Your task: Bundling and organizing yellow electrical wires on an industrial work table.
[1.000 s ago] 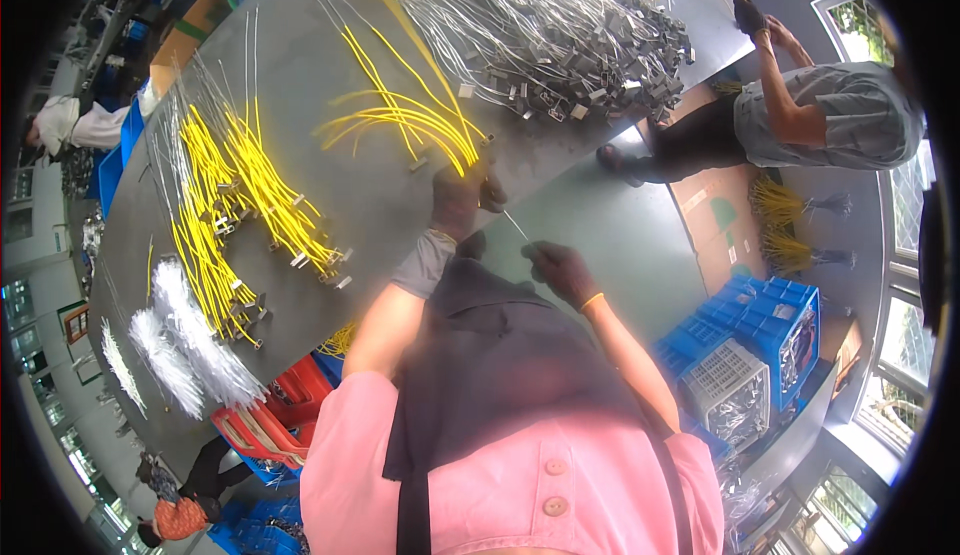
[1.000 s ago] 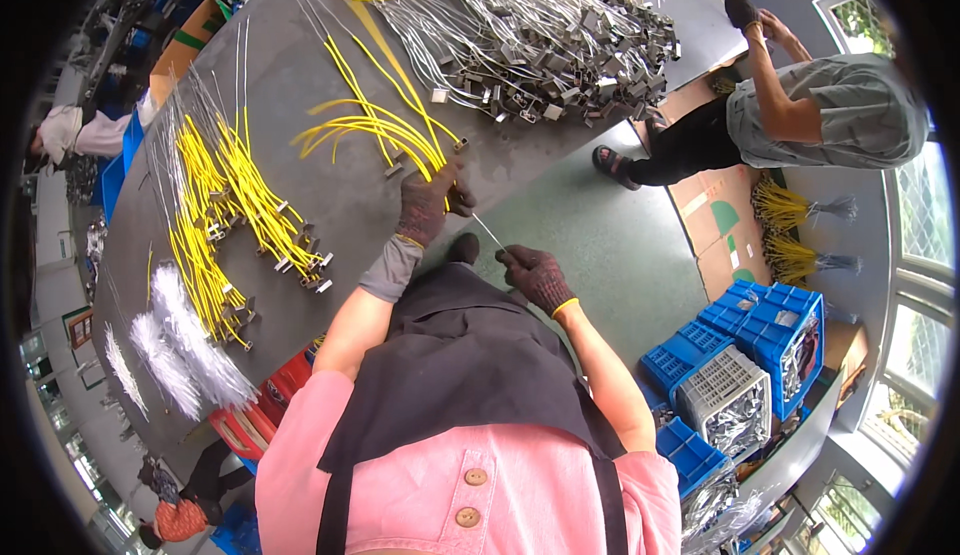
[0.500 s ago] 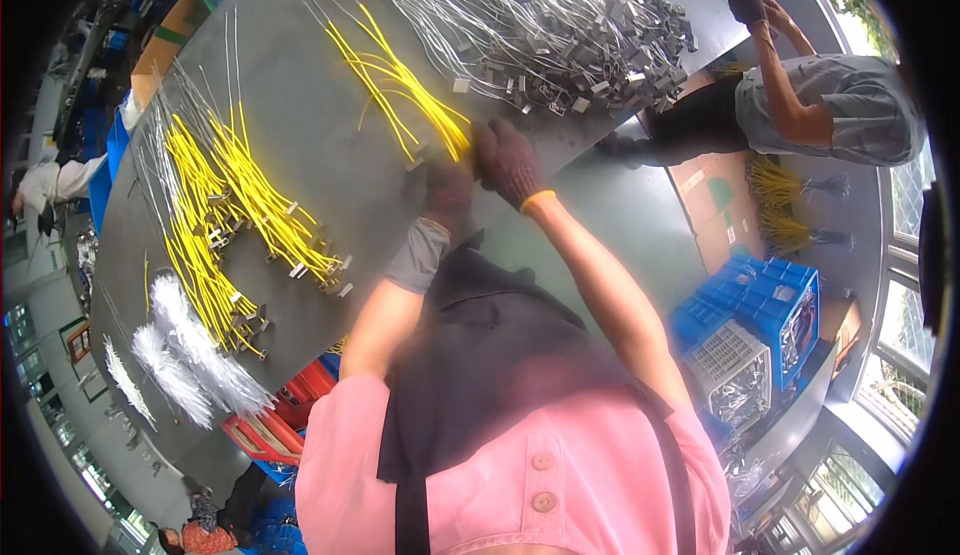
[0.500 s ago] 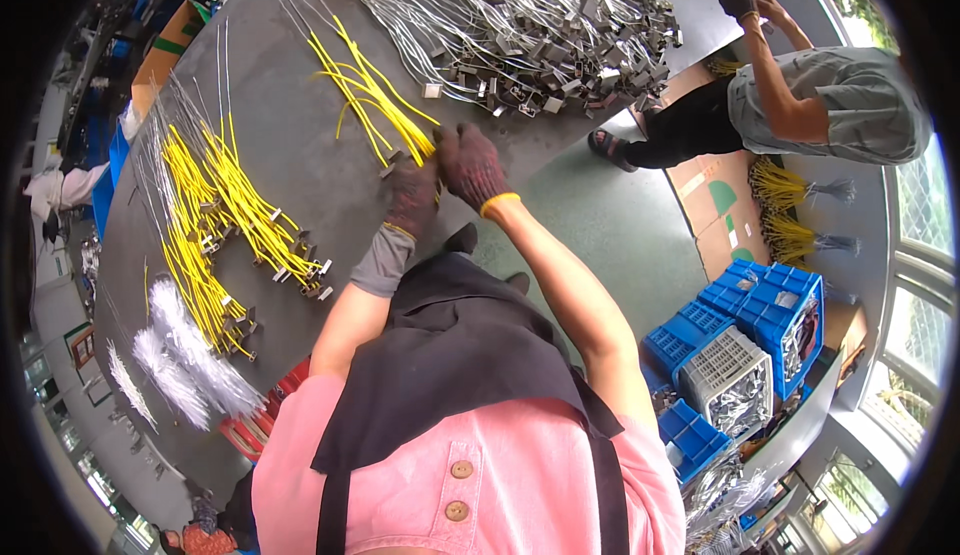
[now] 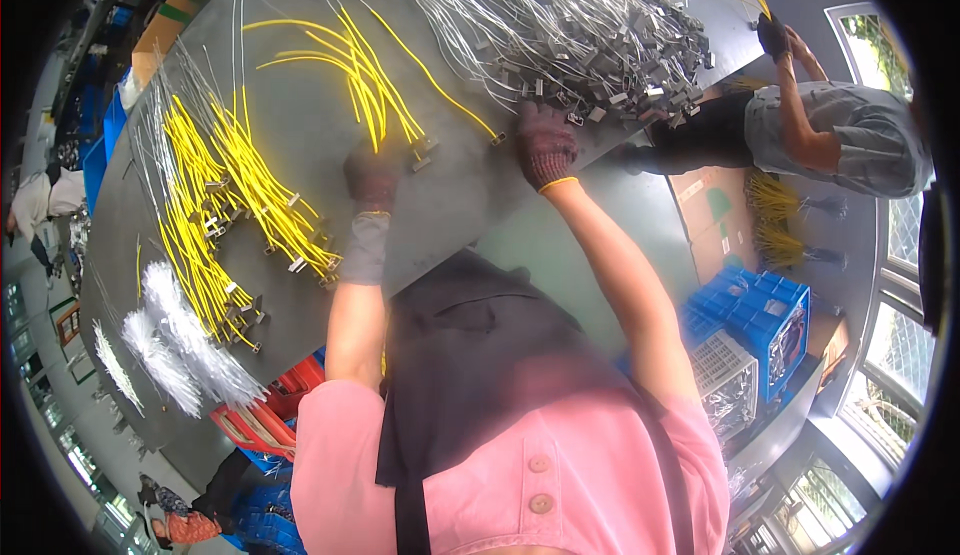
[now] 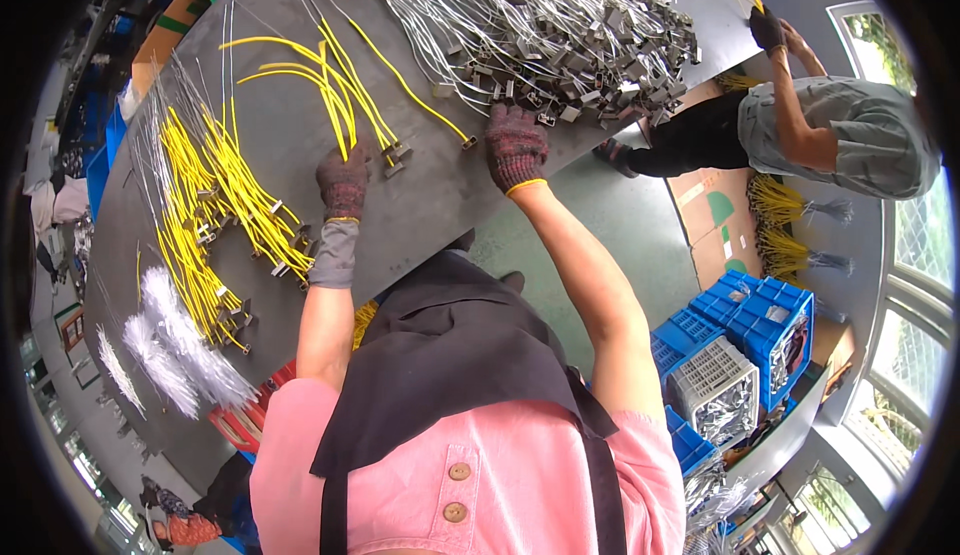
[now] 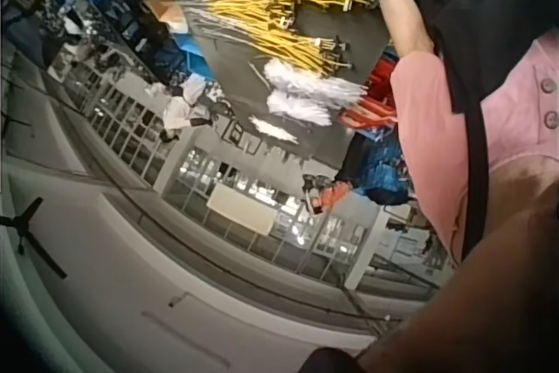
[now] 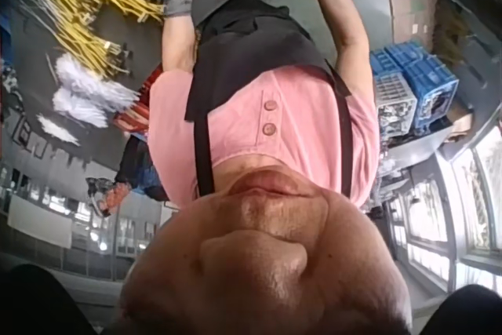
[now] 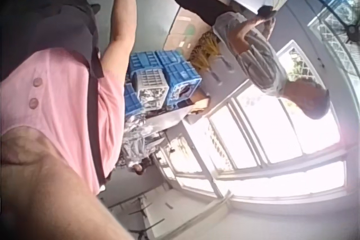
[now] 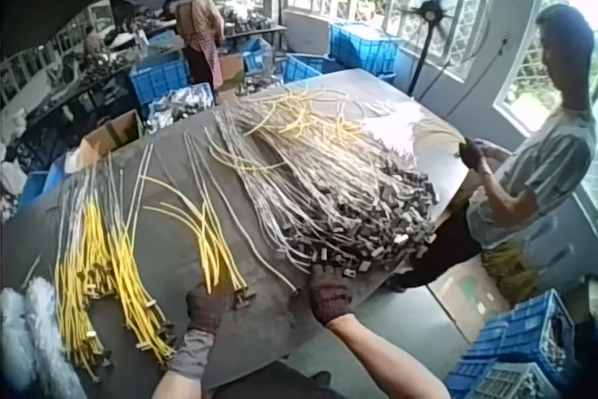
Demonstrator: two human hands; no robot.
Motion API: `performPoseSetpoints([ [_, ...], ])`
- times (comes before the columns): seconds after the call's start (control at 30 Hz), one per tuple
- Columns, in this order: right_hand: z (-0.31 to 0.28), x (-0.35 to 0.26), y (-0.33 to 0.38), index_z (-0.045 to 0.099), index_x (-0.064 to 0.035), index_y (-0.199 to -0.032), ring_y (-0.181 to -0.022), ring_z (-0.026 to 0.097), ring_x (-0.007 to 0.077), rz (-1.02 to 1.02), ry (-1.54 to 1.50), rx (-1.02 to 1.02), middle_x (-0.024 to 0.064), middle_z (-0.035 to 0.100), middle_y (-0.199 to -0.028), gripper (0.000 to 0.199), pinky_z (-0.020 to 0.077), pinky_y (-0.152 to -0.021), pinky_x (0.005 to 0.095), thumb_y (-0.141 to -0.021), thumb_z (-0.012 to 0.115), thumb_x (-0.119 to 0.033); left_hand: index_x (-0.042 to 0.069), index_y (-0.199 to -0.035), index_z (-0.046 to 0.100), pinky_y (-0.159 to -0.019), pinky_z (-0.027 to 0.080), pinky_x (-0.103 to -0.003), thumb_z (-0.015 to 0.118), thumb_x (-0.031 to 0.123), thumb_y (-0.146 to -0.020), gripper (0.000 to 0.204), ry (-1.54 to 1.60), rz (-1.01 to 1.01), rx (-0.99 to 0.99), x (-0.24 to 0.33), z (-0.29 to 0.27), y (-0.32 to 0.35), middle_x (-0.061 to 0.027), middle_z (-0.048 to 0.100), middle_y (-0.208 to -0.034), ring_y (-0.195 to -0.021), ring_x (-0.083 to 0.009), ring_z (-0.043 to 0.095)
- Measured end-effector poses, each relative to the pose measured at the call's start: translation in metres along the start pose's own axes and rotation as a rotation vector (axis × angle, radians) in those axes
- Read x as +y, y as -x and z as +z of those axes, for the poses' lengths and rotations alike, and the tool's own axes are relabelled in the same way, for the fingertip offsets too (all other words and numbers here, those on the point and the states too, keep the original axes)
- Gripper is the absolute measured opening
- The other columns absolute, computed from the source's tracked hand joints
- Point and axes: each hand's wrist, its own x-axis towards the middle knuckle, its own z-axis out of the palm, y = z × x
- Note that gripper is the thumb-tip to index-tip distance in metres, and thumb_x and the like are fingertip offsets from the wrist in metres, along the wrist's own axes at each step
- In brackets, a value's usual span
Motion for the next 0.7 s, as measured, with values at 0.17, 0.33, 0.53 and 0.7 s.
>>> performPoseSetpoints([
  [0.17,0.004,0.024,0.018,0.069,-0.0077,-0.096,-0.089,0.071,0.0361,-0.088,-0.001,-0.178,0.0177,0.071,-0.093,0.015,0.0558,-0.072,0.0482,-0.084,0.064,-0.016,0.004,-0.103,0.074,-0.048,0.047,-0.027,0.069,0.031,-0.096,0.029,0.538,-0.163,-0.328,0.056,0.007,0.057,-0.0037,0.072,-0.076,-0.053,-0.0078,0.057],
  [0.33,0.0,0.055,0.063,0.071,-0.0084,-0.088,-0.079,0.071,0.0387,-0.152,-0.065,-0.273,0.0191,0.07,-0.085,0.011,0.0548,-0.066,0.0521,-0.084,0.065,-0.017,0.004,-0.104,0.073,-0.055,0.053,-0.027,0.07,0.032,-0.096,0.03,0.736,-0.158,-0.646,0.078,0.041,0.113,-0.0062,0.072,-0.081,-0.058,-0.0109,0.062],
  [0.53,-0.023,0.097,0.191,0.058,-0.0074,-0.113,-0.069,0.069,0.0403,-0.059,-0.263,-0.205,0.0173,0.069,-0.078,0.022,0.0528,-0.057,0.0507,-0.093,0.061,-0.016,-0.003,-0.108,0.065,-0.065,0.063,-0.036,0.07,0.024,-0.095,0.031,1.048,-0.62,-0.797,0.103,0.118,0.138,-0.014,0.072,-0.092,-0.073,-0.024,0.072],
  [0.7,0.013,0.182,0.416,0.059,-0.0094,-0.1,-0.07,0.067,0.0439,-0.129,-0.403,-0.46,0.0208,0.065,-0.075,0.01,0.0499,-0.054,0.0526,-0.091,0.058,-0.015,-0.003,-0.111,0.063,-0.067,0.065,-0.043,0.071,0.015,-0.092,0.027,1.038,-0.661,-0.726,0.127,0.15,0.148,-0.0169,0.071,-0.094,-0.078,-0.0293,0.074],
])
